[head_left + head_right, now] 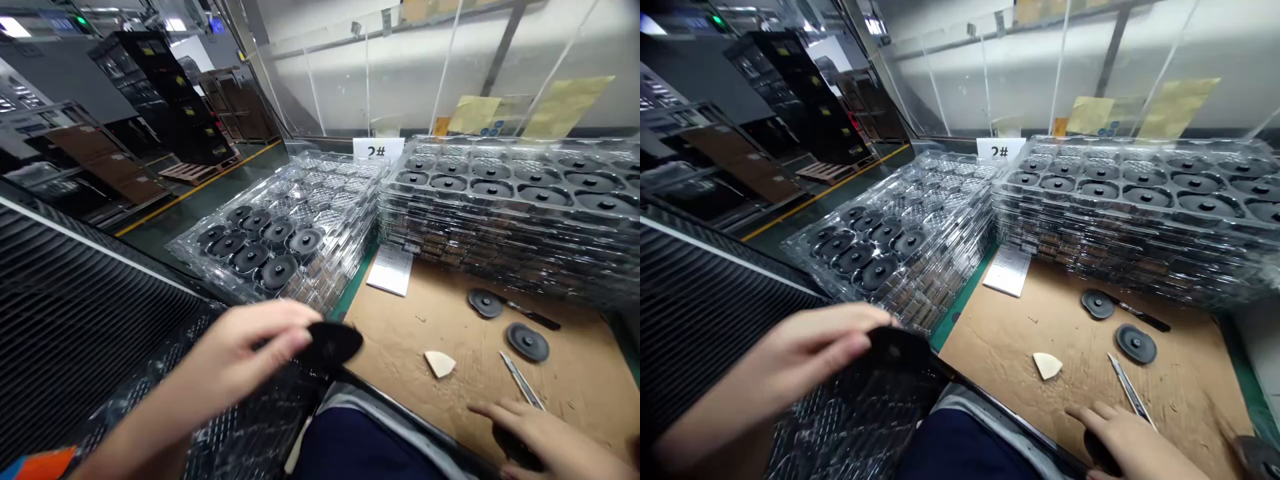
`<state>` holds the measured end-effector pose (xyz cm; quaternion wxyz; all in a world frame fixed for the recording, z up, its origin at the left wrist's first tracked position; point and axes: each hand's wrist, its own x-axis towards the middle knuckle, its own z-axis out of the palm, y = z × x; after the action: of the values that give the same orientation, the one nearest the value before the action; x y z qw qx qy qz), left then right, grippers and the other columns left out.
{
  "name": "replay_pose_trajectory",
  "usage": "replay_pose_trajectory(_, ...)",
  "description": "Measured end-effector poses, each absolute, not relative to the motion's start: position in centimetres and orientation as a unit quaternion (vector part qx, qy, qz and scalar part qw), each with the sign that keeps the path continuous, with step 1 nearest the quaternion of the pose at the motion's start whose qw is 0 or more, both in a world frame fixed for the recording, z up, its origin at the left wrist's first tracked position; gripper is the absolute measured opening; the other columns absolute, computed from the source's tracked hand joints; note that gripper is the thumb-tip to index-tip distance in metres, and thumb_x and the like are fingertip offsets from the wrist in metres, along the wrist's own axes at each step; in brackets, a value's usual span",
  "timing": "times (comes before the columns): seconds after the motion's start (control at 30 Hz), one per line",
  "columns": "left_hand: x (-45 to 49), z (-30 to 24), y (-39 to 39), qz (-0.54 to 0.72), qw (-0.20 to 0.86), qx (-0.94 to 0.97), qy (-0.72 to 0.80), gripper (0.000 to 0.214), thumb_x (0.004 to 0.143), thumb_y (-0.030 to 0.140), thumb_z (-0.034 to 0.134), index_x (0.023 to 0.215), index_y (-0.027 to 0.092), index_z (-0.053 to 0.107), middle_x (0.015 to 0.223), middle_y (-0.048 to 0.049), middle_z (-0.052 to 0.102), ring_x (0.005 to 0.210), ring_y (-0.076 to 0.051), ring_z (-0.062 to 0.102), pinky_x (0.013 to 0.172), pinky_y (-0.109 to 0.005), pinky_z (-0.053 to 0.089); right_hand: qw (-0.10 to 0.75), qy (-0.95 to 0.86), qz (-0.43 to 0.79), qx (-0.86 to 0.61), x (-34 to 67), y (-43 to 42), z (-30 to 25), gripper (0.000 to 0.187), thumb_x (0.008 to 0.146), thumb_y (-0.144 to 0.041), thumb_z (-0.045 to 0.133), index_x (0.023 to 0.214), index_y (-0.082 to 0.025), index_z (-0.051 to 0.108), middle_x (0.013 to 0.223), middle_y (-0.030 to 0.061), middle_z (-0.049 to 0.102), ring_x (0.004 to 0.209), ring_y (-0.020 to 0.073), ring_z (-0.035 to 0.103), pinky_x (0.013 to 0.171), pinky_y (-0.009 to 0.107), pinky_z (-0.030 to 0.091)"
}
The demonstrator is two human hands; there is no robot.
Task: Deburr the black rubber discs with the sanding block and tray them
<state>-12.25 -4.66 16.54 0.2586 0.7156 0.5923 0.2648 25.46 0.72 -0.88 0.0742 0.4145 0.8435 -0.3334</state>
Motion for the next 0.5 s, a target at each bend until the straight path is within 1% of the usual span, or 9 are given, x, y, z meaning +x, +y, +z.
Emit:
replay_pose_trajectory(0.07, -14.1, 18.0, -2.1, 0.28, 0.088, 0.695, 0.656, 0.022, 0.084, 0.034, 0.053, 0.088, 0.021, 0.07, 0.098, -0.0014, 0.07, 0.088, -0.016, 0.063, 0.083, -0.024, 0.046, 0.121, 0.839, -0.326, 0.419, 23.3, 0.7, 0.9, 0.056, 0.062, -0.023, 0.058, 0.118, -0.025, 0.063, 0.115, 0.0105, 0.065, 0.103, 0.0325, 0.062, 0.088, 0.043, 0.052)
replay_pose_trajectory(0.13, -15.8, 18.6, 1.7, 0.25, -0.026, 0.669, 0.699, 0.032, 0.084, 0.042, 0.05, 0.088, 0.018, 0.071, 0.105, -0.0042, 0.069, 0.096, -0.019, 0.061, 0.09, -0.029, 0.043, 0.129, 0.833, -0.328, 0.426, 21.8, 0.6, 2.2, 0.055, 0.067, -0.023, 0.058, 0.122, -0.023, 0.06, 0.12, 0.0114, 0.062, 0.109, 0.0326, 0.059, 0.093, 0.044, 0.049)
replay_pose_trajectory(0.17, -16.6, 18.5, 3.9, 0.241, -0.035, 0.665, 0.706, 0.035, 0.083, 0.043, 0.049, 0.09, 0.016, 0.071, 0.109, -0.0061, 0.068, 0.101, -0.021, 0.059, 0.094, -0.031, 0.04, 0.123, 0.83, -0.335, 0.429, 21.4, 0.4, 2.5, 0.056, 0.069, -0.023, 0.057, 0.124, -0.023, 0.058, 0.123, 0.011, 0.06, 0.112, 0.032, 0.057, 0.095, 0.043, 0.047)
replay_pose_trajectory(0.27, -18.4, 17.3, 10.1, 0.193, -0.014, 0.653, 0.732, 0.042, 0.081, 0.046, 0.047, 0.093, 0.014, 0.071, 0.11, -0.0071, 0.068, 0.1, -0.024, 0.061, 0.093, -0.033, 0.041, 0.105, 0.816, -0.368, 0.432, 21.3, -0.4, 1.9, 0.057, 0.071, -0.025, 0.058, 0.128, -0.024, 0.054, 0.128, 0.0096, 0.056, 0.117, 0.0303, 0.054, 0.099, 0.041, 0.044)
replay_pose_trajectory(0.33, -19.0, 15.8, 13.2, 0.153, 0.009, 0.655, 0.74, 0.045, 0.08, 0.049, 0.045, 0.091, 0.015, 0.072, 0.094, -0.0049, 0.073, 0.088, -0.024, 0.064, 0.083, -0.032, 0.046, 0.096, 0.804, -0.392, 0.436, 21.8, -1.0, 1.0, 0.057, 0.071, -0.026, 0.059, 0.128, -0.023, 0.055, 0.129, 0.0094, 0.055, 0.119, 0.0297, 0.052, 0.101, 0.039, 0.043)
replay_pose_trajectory(0.4, -19.2, 14.5, 15.0, 0.111, 0.017, 0.663, 0.74, 0.047, 0.079, 0.051, 0.043, 0.084, 0.014, 0.072, 0.081, -0.0055, 0.073, 0.076, -0.025, 0.065, 0.076, -0.032, 0.049, 0.084, 0.792, -0.415, 0.439, 22.5, -1.6, 0.3, 0.055, 0.071, -0.028, 0.06, 0.126, -0.022, 0.056, 0.13, 0.0093, 0.055, 0.12, 0.0291, 0.051, 0.102, 0.037, 0.042)
replay_pose_trajectory(0.43, -19.2, 14.1, 15.4, 0.095, 0.012, 0.669, 0.737, 0.047, 0.079, 0.051, 0.042, 0.082, 0.014, 0.072, 0.08, -0.0071, 0.072, 0.076, -0.026, 0.065, 0.076, -0.034, 0.049, 0.078, 0.786, -0.426, 0.44, 22.9, -1.9, -0.1, 0.055, 0.072, -0.029, 0.059, 0.126, -0.022, 0.057, 0.13, 0.0094, 0.055, 0.121, 0.029, 0.05, 0.102, 0.037, 0.041)
replay_pose_trajectory(0.47, -19.2, 13.8, 15.5, 0.084, 0.0, 0.677, 0.731, 0.047, 0.08, 0.05, 0.042, 0.084, 0.013, 0.071, 0.084, -0.0096, 0.072, 0.081, -0.027, 0.065, 0.079, -0.036, 0.048, 0.072, 0.78, -0.436, 0.443, 23.3, -2.1, -0.4, 0.054, 0.072, -0.03, 0.059, 0.125, -0.021, 0.057, 0.13, 0.0096, 0.055, 0.121, 0.0289, 0.05, 0.102, 0.036, 0.041)
replay_pose_trajectory(0.5, -19.0, 13.8, 15.2, 0.077, -0.015, 0.687, 0.723, 0.046, 0.08, 0.048, 0.042, 0.088, 0.012, 0.07, 0.091, -0.0124, 0.071, 0.09, -0.029, 0.063, 0.085, -0.038, 0.045, 0.066, 0.774, -0.445, 0.446, 23.7, -2.3, -0.6, 0.053, 0.073, -0.031, 0.059, 0.125, -0.021, 0.057, 0.13, 0.0099, 0.055, 0.122, 0.0288, 0.049, 0.103, 0.036, 0.041)
